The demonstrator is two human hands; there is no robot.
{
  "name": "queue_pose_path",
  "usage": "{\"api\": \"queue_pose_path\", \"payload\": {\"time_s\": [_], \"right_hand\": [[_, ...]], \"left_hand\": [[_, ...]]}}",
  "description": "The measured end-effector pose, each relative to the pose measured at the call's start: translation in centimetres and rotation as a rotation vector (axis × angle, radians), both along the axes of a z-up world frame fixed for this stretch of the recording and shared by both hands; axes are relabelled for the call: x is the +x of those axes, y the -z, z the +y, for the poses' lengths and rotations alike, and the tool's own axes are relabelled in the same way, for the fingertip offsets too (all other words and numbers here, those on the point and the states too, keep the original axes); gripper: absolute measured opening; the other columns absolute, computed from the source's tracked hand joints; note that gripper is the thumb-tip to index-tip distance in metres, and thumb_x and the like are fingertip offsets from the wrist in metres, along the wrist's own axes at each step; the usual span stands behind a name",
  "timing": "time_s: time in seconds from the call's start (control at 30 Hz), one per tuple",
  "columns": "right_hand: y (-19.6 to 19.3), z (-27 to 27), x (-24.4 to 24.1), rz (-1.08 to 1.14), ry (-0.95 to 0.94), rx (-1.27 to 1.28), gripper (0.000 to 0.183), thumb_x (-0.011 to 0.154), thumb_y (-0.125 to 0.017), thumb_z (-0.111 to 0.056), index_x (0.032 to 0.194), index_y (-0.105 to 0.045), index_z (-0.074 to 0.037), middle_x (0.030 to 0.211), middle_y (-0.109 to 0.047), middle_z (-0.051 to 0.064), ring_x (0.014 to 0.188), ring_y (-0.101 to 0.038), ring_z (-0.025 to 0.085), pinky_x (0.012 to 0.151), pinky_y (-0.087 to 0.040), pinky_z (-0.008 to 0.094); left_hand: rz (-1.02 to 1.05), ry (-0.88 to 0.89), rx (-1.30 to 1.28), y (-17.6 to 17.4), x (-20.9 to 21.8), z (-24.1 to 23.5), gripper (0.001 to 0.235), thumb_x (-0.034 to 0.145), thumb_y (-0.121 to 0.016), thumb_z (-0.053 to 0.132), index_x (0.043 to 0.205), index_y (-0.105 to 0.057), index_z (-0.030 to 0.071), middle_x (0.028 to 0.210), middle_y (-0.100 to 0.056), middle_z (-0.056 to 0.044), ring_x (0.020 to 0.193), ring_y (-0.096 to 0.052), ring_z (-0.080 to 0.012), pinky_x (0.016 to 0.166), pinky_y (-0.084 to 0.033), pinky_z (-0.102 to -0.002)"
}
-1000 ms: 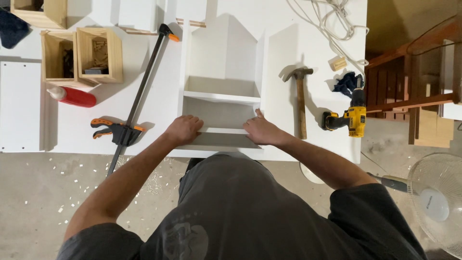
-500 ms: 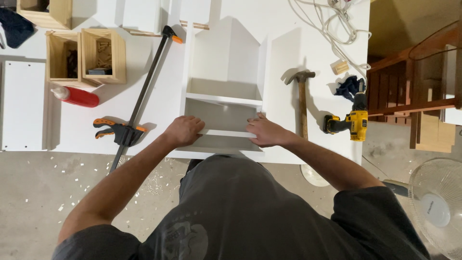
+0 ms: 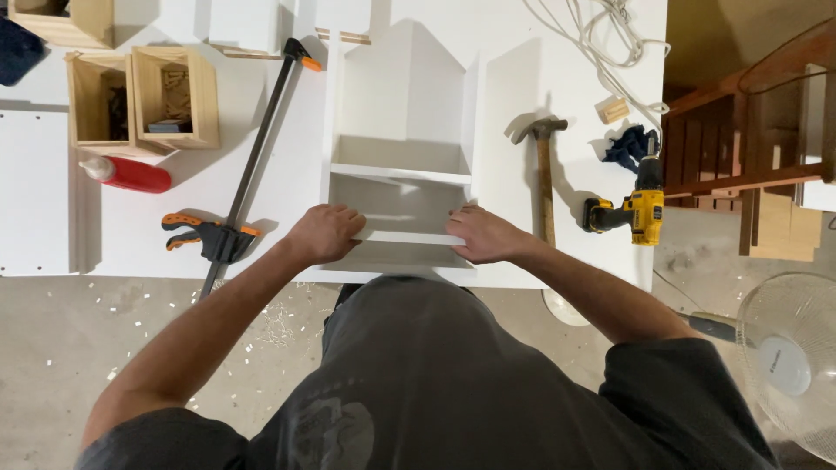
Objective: Assembling a small wooden shelf unit by gluing, clamping, and screwing the pieces together.
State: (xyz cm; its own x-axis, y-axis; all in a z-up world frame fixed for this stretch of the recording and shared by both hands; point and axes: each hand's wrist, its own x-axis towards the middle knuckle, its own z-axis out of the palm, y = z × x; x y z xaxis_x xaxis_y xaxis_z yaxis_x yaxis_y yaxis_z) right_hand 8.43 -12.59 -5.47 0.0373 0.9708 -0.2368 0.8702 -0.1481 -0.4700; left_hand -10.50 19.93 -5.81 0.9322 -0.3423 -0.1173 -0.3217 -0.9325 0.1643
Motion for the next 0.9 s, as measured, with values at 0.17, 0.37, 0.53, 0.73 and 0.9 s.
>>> {"api": "queue_pose_path", "payload": {"time_s": [0.17, 0.37, 0.53, 0.73, 0.9], "right_hand": [[-0.8, -0.1, -0.1, -0.026, -0.019, 0.048, 0.022, 0.094, -0.06, -0.03, 0.103, -0.062, -0.01, 0.092, -0.067, 0.016, 0.11, -0.068, 0.043, 0.103, -0.048, 0.056], [-0.4, -0.3, -0.1, -0.001, 0.009, 0.003, 0.023, 0.091, -0.064, -0.025, 0.108, -0.065, -0.009, 0.096, -0.069, 0.017, 0.116, -0.066, 0.044, 0.108, -0.045, 0.057], [-0.8, -0.4, -0.4, -0.018, 0.02, 0.004, 0.024, 0.09, -0.065, -0.025, 0.107, -0.066, -0.009, 0.097, -0.07, 0.017, 0.115, -0.067, 0.044, 0.109, -0.044, 0.057], [-0.8, -0.7, -0.4, -0.045, 0.021, 0.001, 0.026, 0.093, -0.063, -0.027, 0.111, -0.066, -0.009, 0.097, -0.07, 0.017, 0.119, -0.066, 0.044, 0.112, -0.043, 0.057], [-1.8, -0.7, -0.5, -0.058, 0.009, -0.007, 0.029, 0.09, -0.065, -0.027, 0.113, -0.066, -0.01, 0.096, -0.069, 0.017, 0.119, -0.066, 0.043, 0.112, -0.043, 0.058]], "left_hand": [[0.023, -0.005, -0.011, -0.5, 0.0, -0.1, 0.024, 0.088, -0.071, 0.04, 0.095, -0.06, 0.019, 0.083, -0.063, 0.0, 0.083, -0.069, -0.0199, 0.074, -0.057, -0.035], [0.034, -0.009, 0.006, -1.7, -0.1, -0.2, 0.022, 0.089, -0.07, 0.039, 0.096, -0.061, 0.019, 0.083, -0.064, 0.001, 0.082, -0.069, -0.0184, 0.076, -0.057, -0.034], [0.02, 0.007, 0.003, -2.0, -0.2, -0.2, 0.022, 0.09, -0.07, 0.039, 0.095, -0.062, 0.019, 0.082, -0.064, 0.0, 0.082, -0.069, -0.0191, 0.075, -0.057, -0.034], [0.04, 0.001, 0.01, -2.8, -0.1, -0.3, 0.022, 0.091, -0.068, 0.039, 0.095, -0.062, 0.018, 0.083, -0.064, 0.001, 0.083, -0.068, -0.0185, 0.077, -0.057, -0.033], [0.019, 0.005, 0.014, -3.6, -0.3, -0.4, 0.023, 0.09, -0.069, 0.039, 0.094, -0.062, 0.018, 0.083, -0.063, 0.0, 0.082, -0.068, -0.019, 0.076, -0.057, -0.034]]}}
